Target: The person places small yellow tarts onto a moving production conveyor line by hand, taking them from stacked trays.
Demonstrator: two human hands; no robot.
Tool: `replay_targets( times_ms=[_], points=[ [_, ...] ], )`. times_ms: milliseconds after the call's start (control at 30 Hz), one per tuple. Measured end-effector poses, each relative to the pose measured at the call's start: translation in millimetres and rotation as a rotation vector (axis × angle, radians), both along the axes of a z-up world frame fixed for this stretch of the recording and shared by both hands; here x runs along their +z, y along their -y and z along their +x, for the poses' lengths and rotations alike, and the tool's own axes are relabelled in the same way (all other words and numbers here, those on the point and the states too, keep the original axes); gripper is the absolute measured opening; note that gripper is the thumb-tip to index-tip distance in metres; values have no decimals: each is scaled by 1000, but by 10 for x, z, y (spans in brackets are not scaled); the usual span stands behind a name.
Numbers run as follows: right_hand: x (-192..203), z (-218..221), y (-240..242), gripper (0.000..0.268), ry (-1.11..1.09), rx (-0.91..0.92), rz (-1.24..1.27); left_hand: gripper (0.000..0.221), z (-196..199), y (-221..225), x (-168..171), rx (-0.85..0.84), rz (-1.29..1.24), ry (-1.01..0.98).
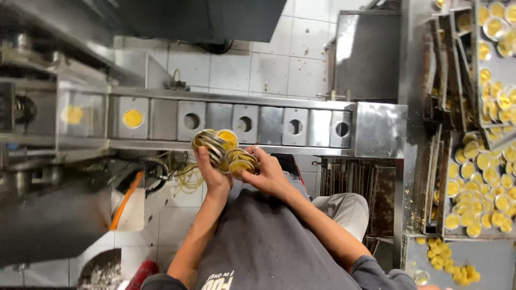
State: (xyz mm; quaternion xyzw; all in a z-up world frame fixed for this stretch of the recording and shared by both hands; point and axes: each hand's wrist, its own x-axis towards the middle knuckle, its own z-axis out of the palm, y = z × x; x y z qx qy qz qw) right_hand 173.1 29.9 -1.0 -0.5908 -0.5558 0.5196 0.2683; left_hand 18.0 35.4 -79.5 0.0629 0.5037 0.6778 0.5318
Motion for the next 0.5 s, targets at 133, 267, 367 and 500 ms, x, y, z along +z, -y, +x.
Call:
replay_targets(
  times_ms=[133,267,367,500],
  points=[
    [175,190,27,61,-307,-143,-113,65,53,-17,-50,45,31,201],
    [-335,681,-118,61,-390,-334,-299,71,-90,21,-66,94,9,363],
    [-780,787,-439,82,-284,-397,-315,71,-215,96,109,85,22,360],
    [-1063,750,-644,80,-123,-305,-270,65,-405,264,106,159,-16,319]
  ],
)
